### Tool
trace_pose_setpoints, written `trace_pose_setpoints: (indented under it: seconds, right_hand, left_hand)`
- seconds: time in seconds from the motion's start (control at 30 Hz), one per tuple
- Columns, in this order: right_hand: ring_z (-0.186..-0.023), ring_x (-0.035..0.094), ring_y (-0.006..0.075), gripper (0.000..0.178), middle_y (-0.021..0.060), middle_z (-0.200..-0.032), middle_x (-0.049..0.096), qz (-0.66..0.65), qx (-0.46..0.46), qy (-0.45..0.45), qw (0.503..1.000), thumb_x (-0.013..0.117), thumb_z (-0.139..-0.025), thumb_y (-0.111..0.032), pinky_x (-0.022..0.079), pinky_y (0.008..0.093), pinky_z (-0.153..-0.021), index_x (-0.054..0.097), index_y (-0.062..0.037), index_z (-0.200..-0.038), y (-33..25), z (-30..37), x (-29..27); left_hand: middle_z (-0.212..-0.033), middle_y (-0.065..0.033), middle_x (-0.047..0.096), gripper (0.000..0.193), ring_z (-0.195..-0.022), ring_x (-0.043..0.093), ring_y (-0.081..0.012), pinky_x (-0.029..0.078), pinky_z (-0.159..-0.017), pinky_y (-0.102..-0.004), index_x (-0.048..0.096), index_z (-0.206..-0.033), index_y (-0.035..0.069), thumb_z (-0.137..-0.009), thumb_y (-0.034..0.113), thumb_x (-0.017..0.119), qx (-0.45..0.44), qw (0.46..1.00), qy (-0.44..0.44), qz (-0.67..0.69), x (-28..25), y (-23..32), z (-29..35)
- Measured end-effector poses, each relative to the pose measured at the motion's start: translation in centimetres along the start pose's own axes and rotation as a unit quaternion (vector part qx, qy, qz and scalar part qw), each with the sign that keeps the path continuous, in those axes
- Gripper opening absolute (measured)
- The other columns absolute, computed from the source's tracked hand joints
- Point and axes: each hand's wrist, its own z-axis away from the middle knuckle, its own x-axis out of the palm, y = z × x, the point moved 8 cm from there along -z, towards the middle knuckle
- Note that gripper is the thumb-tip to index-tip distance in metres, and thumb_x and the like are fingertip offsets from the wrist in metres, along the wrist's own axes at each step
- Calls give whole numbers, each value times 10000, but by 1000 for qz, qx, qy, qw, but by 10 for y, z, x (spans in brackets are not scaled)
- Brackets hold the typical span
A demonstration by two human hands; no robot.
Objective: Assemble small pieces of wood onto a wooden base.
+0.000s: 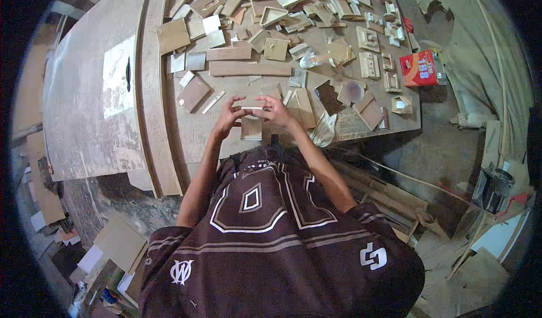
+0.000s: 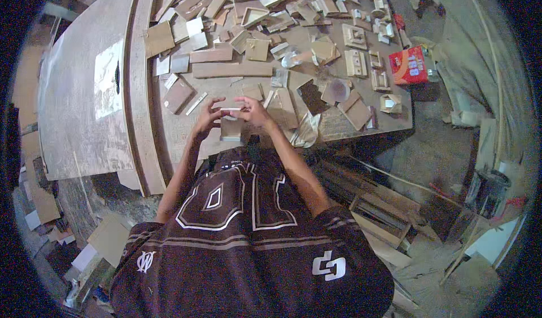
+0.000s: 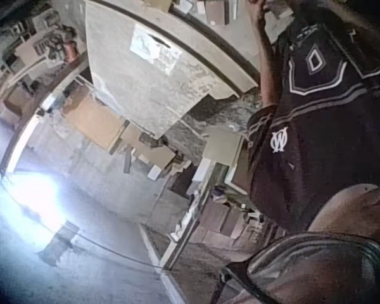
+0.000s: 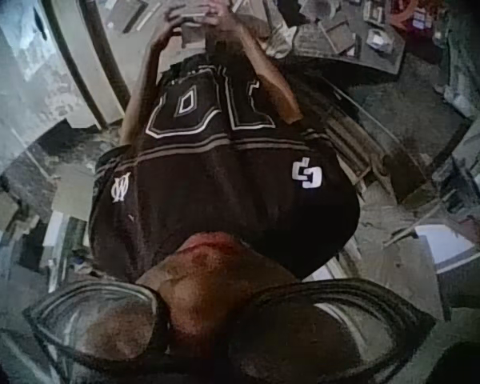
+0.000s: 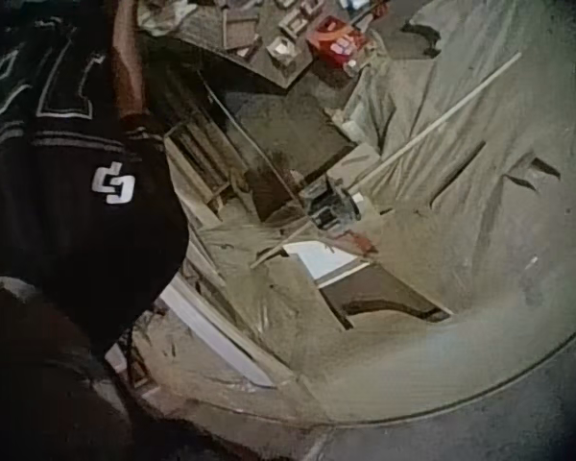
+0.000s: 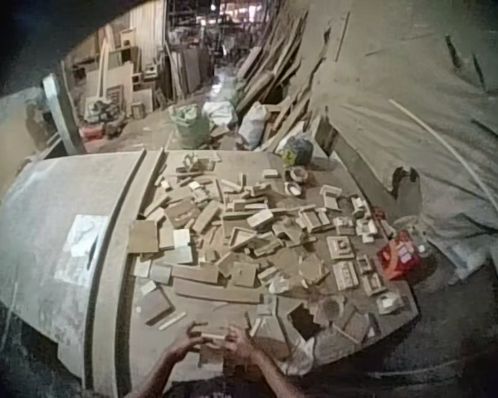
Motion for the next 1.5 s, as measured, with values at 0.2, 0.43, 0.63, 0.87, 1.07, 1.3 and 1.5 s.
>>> trace_pose_setpoints:
  seconds: [0.2, 0.43, 0.63, 0.87, 1.07, 1.3, 1.5]
  right_hand:
    - [-885, 636, 113, 576, 54, -1008, 670, 3, 4, 16, 1000, 784, -846, -247, 535, 274, -676, 541, -55, -1332, -12, 20, 2]
    - [-840, 646, 114, 447, 49, -951, 680, -86, -29, 59, 994, 730, -853, -212, 497, 260, -814, 593, -33, -1240, -10, 33, -6]
    - [-843, 656, 137, 441, 52, -961, 688, -93, -6, 65, 994, 697, -863, -269, 538, 279, -745, 595, -39, -1225, 6, 52, -6]
    - [-889, 672, 142, 464, 57, -1007, 693, -123, 51, 22, 991, 697, -866, -282, 551, 291, -703, 585, -39, -1245, 26, 71, 2]
    - [-905, 658, 146, 442, 53, -1029, 684, -72, 69, 3, 995, 682, -875, -326, 546, 307, -716, 605, -73, -1229, 34, 70, 1]
    - [-834, 676, 129, 421, 50, -964, 698, 5, 13, -4, 1000, 704, -874, -244, 554, 293, -693, 594, -67, -1239, 46, 53, -16]
    - [-867, 669, 123, 432, 37, -965, 691, 8, 21, 19, 1000, 749, -865, -211, 552, 277, -676, 591, -92, -1249, 36, 44, -4]
  left_hand:
    - [-1155, -114, 680, 633, -1045, 650, -223, 542, -798, -408, 416, -1413, 105, -881, 296, 700, 14, 1000, 11, 6, 7, -8, 15]
    - [-1071, -80, 650, 496, -869, 663, -183, 557, -760, -329, 489, -1368, 95, -953, 316, 648, -11, 971, -9, 240, 9, -45, 26]
    - [-1014, -119, 696, 453, -853, 683, -181, 586, -759, -328, 521, -1345, 69, -923, 131, 676, -13, 980, 65, 187, 7, -61, 54]
    - [-996, -165, 720, 487, -805, 712, -206, 609, -704, -313, 520, -1346, 19, -887, 35, 680, 10, 982, 130, 136, 16, -86, 67]
    - [-968, -158, 720, 497, -779, 711, -191, 606, -677, -295, 521, -1333, 12, -872, 33, 708, 7, 980, 131, 148, 29, -84, 78]
    - [-938, -139, 718, 486, -762, 705, -175, 601, -664, -277, 537, -1299, -8, -863, 51, 746, -4, 984, 127, 123, 34, -84, 73]
    - [-920, -109, 708, 474, -768, 699, -166, 595, -672, -270, 560, -1289, -12, -862, 62, 751, 61, 985, 126, 104, 20, -78, 69]
